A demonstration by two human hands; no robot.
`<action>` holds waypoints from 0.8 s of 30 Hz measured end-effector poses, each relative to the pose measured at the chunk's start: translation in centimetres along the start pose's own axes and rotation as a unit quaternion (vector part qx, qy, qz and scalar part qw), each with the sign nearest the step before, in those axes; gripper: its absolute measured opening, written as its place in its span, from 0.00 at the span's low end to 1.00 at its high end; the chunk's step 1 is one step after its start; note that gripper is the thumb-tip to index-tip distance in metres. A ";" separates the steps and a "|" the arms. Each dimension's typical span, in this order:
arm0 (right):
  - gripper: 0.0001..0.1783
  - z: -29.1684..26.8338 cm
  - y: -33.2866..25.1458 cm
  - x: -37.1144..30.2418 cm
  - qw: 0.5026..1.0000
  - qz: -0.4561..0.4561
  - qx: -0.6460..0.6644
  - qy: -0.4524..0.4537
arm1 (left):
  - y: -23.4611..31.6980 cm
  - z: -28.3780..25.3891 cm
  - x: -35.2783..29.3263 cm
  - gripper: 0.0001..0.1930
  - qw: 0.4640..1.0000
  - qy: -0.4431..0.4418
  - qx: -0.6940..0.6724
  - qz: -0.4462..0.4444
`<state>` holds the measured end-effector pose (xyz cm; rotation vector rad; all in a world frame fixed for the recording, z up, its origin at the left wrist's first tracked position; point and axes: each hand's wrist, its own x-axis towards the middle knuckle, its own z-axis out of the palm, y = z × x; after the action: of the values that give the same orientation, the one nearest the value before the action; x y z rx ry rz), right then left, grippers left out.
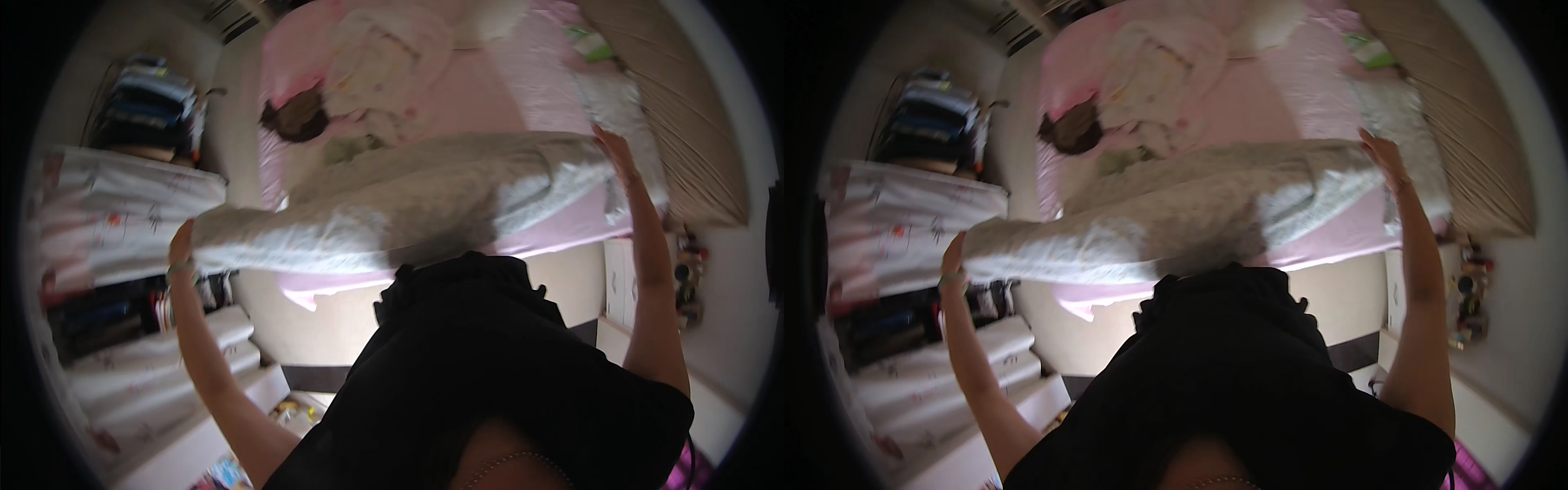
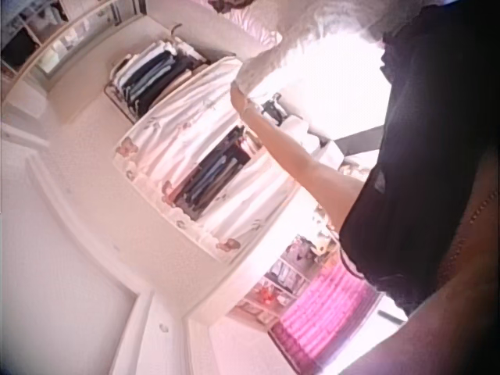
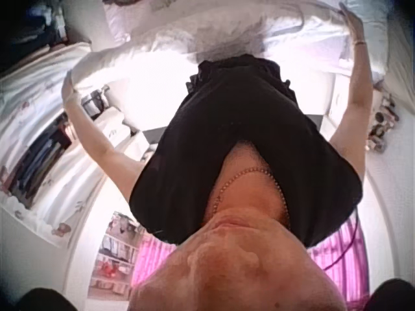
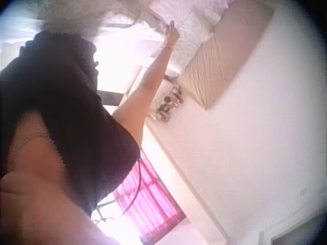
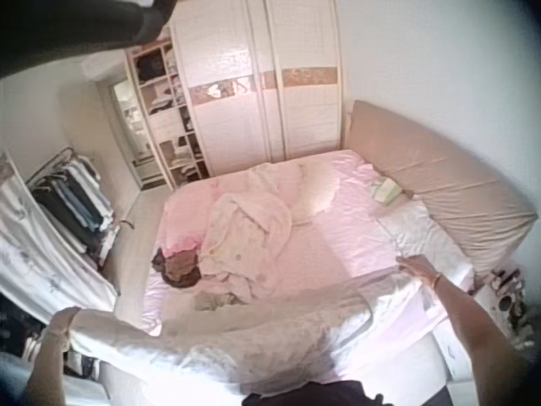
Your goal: The person folds a patterned blanket and a white t-shirt on a bed. They then place the folded t-shirt into a wardrobe drawer. Finally, the person smooths out a pink bedsheet and places a green package on the bed.
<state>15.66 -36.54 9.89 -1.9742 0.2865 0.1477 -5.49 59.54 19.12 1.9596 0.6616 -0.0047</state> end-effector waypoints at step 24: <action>0.07 -2.9 12.0 -2.5 0.959 0.236 0.121 -0.101 | -11.4 20.9 -11.1 0.20 0.793 -0.156 -0.536 -0.246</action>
<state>9.99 -43.56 1.07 -1.6035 0.6096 0.5894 -14.28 40.86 2.84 0.6320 0.7062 -0.2218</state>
